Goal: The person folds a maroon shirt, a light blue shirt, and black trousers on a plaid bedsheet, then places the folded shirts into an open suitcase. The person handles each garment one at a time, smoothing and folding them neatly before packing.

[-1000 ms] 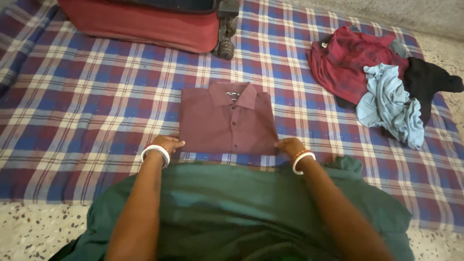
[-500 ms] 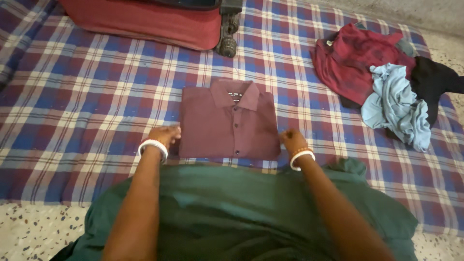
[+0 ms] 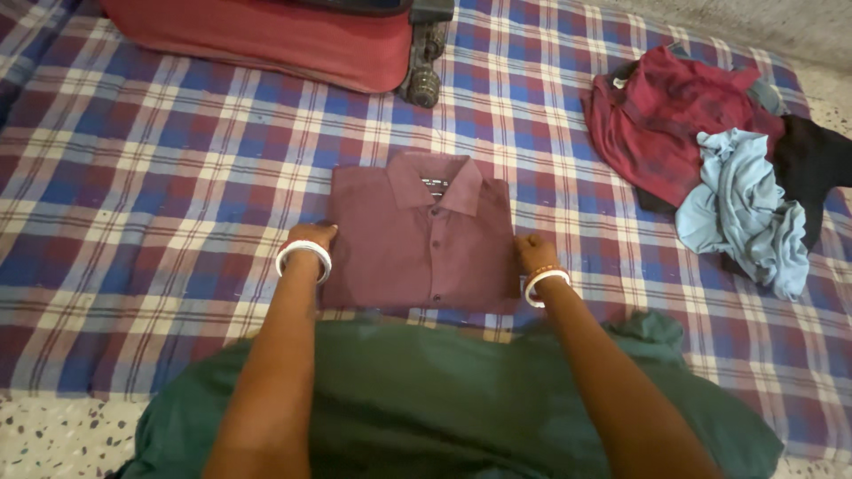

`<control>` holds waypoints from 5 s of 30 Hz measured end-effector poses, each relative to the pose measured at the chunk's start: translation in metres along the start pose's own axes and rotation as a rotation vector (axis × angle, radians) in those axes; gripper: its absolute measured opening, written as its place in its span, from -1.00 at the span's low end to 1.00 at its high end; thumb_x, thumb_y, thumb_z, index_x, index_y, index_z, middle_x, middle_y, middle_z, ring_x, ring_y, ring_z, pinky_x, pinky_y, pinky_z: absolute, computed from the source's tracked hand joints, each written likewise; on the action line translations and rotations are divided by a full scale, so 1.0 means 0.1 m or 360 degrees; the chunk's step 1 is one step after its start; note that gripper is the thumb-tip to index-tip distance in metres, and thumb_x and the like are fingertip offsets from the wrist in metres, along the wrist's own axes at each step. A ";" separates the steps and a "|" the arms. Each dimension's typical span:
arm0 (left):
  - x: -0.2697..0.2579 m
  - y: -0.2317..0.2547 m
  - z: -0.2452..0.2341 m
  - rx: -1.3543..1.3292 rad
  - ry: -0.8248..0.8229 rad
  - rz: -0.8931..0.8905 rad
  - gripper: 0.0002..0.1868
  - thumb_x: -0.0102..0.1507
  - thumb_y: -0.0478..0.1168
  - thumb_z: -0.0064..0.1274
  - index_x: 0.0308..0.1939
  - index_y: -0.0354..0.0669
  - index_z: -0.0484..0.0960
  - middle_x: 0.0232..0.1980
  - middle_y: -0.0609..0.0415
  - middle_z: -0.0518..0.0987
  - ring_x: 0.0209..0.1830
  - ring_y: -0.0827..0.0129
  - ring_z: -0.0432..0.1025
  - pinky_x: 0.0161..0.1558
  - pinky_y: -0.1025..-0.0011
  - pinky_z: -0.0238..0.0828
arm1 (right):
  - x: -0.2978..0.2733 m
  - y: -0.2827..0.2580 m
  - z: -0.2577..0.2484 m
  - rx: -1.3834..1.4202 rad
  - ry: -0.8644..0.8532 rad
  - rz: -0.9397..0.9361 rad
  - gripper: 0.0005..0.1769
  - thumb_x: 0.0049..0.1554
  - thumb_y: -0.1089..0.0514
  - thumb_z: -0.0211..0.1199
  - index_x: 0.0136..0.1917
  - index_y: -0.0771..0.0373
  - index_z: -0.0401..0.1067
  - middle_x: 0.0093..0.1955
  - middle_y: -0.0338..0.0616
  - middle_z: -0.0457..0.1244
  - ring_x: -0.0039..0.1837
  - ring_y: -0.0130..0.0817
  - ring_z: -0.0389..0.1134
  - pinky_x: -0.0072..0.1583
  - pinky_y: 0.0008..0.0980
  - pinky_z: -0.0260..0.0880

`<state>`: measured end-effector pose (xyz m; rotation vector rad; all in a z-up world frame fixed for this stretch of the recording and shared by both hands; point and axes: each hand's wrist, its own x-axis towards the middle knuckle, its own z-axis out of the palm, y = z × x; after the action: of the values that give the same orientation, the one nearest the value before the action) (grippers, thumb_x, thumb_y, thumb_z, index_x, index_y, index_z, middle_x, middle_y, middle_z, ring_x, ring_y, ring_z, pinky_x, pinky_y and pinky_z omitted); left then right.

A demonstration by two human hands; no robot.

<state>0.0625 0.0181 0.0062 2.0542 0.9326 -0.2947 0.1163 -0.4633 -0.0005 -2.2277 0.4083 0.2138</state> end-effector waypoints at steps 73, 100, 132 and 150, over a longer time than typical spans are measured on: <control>-1.78 1.25 -0.90 -0.0038 0.0362 0.0666 -0.70 0.28 -0.27 0.01 0.03 0.12 0.73 0.17 -0.07 0.63 0.17 -0.04 0.51 0.20 0.16 0.43 | -1.04 -1.61 -0.66 -0.0156 -0.0074 -0.0935 -0.47 0.07 0.37 0.20 0.33 0.20 0.43 0.32 0.15 0.34 0.36 0.01 0.34 0.34 -0.28 0.32; -0.58 2.28 -2.78 0.0239 0.0721 0.1488 -0.42 0.09 -0.31 0.23 0.23 -0.03 0.63 0.24 -0.25 0.50 0.29 -0.12 0.37 0.34 0.16 0.29 | -0.53 -4.12 -0.74 0.0096 -0.0154 -0.1798 -0.35 0.09 0.33 0.33 0.45 0.19 0.35 0.37 0.10 0.28 0.47 -0.04 0.21 0.48 -0.21 0.10; 3.09 2.66 -3.18 0.1512 0.0481 0.0271 -0.11 0.29 0.38 -0.13 0.60 0.12 0.10 0.72 0.10 -0.21 0.70 0.00 -0.49 0.49 -0.30 -0.46 | 2.21 -5.82 2.50 -0.1334 -0.0808 -0.1217 -0.04 0.15 -0.46 0.04 0.60 0.13 0.04 0.65 0.13 -0.12 0.64 0.14 -0.13 0.54 -0.02 -0.11; 0.77 3.59 -1.86 0.1375 0.0417 0.0828 -0.08 0.29 0.29 -0.02 0.62 0.16 -0.02 0.71 0.12 -0.16 0.71 0.08 -0.48 0.54 -0.19 -0.43 | 1.37 -4.79 0.61 -0.0742 -0.0330 -0.1597 -0.10 0.13 -0.24 0.24 0.59 0.19 0.10 0.61 0.33 -0.04 0.62 0.17 -0.07 0.57 -0.09 -0.08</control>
<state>0.3485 0.0685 0.2981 3.0968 0.3844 -0.1519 0.4160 -0.1609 0.2656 -2.5329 -0.9573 -0.0117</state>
